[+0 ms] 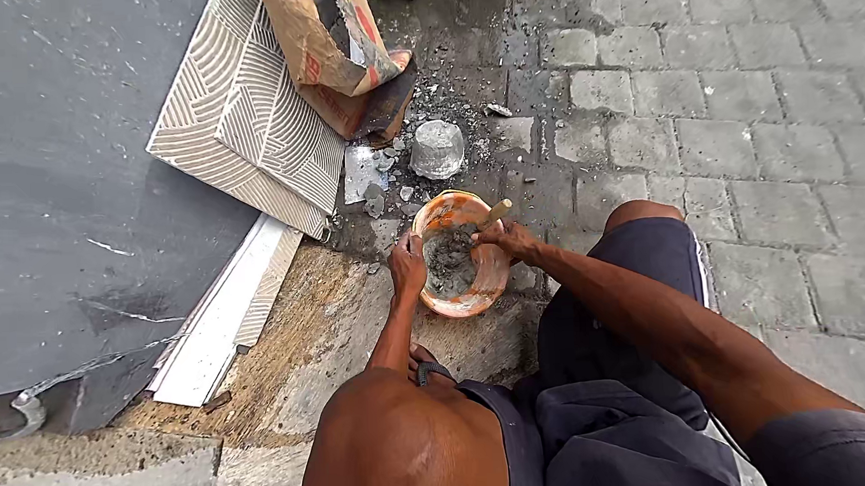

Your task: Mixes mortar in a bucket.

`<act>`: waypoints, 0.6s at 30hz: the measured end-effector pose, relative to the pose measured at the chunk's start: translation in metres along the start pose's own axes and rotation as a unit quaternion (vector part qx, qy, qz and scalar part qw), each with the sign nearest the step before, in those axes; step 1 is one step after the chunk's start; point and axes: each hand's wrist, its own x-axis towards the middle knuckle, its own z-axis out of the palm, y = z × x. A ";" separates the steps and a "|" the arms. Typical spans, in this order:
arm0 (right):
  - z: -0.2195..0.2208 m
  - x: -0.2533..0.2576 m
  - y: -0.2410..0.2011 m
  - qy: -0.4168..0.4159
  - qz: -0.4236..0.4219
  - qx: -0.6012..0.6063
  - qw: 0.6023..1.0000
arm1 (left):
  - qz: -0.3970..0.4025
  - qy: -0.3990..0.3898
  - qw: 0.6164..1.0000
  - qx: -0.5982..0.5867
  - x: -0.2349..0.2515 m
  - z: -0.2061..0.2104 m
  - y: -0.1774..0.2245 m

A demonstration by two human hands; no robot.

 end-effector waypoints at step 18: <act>0.020 0.020 0.007 0.102 -0.151 -0.072 0.981 | 0.051 0.083 0.995 -0.012 -0.032 0.004 -0.019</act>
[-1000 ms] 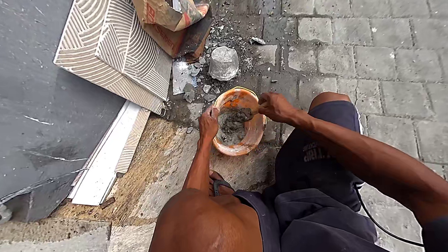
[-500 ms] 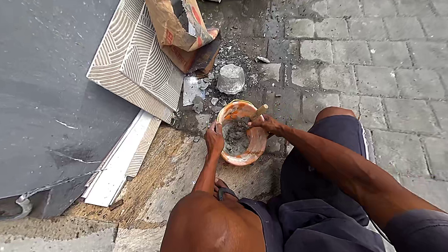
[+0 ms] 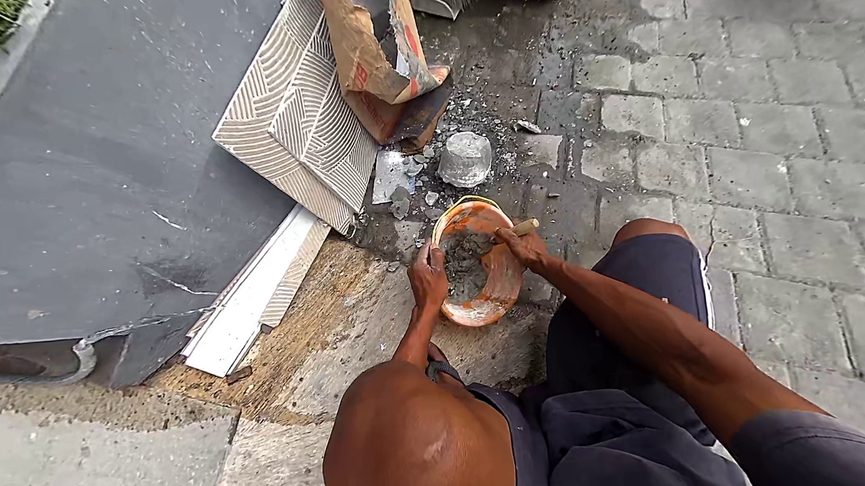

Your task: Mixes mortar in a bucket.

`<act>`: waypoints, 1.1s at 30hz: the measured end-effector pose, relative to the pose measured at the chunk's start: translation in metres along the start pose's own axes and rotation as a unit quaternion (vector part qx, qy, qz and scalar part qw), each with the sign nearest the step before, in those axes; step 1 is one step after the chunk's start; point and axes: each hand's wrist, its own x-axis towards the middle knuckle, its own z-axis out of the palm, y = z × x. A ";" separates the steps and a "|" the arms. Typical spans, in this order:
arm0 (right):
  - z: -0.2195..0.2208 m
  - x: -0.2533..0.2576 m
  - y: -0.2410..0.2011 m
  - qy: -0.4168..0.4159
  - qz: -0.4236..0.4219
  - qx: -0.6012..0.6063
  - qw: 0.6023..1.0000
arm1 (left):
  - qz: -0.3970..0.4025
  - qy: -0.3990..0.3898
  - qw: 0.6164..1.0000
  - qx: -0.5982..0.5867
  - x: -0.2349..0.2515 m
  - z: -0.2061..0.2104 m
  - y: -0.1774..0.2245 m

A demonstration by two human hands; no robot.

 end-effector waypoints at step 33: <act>0.204 -0.084 -0.348 -0.186 -0.171 -0.237 0.938 | -0.293 0.419 0.688 -0.515 0.010 -0.463 -0.128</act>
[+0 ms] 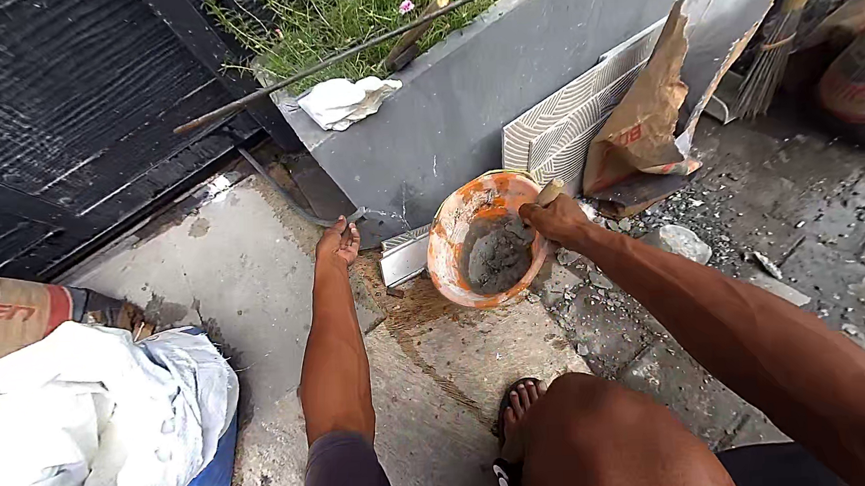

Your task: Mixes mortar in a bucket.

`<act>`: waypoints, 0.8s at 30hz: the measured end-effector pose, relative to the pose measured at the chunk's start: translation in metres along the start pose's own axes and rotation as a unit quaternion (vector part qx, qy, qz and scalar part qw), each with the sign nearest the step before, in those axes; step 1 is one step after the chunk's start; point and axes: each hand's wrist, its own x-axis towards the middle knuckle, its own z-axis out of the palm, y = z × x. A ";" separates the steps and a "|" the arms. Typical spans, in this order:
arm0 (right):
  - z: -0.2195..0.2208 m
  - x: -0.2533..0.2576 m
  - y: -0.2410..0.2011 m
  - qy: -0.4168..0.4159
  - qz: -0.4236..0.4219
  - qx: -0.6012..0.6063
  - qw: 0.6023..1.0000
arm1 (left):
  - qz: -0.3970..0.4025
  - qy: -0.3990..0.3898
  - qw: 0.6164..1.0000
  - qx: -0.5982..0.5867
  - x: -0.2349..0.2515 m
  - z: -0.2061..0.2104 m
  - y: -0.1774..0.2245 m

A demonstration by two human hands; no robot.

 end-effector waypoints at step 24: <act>0.040 0.004 -0.066 -0.037 -0.040 -0.055 0.997 | 0.133 -0.051 0.989 0.036 -0.018 0.001 0.000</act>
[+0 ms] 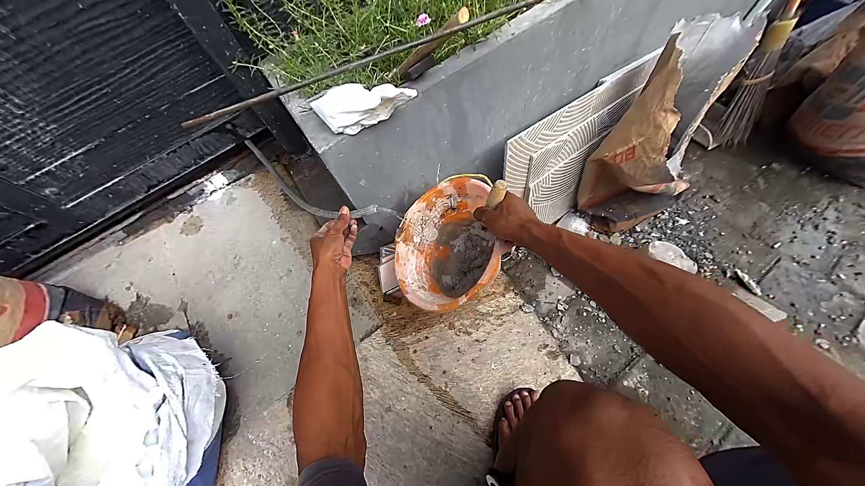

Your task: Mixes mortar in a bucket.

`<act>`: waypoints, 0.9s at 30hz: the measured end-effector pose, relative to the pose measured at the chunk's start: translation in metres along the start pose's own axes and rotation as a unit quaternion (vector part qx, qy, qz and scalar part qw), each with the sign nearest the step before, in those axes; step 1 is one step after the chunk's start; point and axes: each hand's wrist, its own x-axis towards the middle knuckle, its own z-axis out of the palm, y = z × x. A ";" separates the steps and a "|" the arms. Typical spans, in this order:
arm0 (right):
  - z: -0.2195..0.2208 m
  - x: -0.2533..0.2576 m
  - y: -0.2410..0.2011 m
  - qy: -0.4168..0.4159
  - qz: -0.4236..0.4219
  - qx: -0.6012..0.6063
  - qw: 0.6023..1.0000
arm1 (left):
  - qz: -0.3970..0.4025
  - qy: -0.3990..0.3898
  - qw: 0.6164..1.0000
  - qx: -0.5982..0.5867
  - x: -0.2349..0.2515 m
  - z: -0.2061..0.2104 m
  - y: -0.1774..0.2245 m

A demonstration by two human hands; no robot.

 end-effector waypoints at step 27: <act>-0.040 -0.134 0.343 0.135 0.069 0.205 0.967 | 0.119 -0.421 0.762 0.477 -0.236 0.155 -0.218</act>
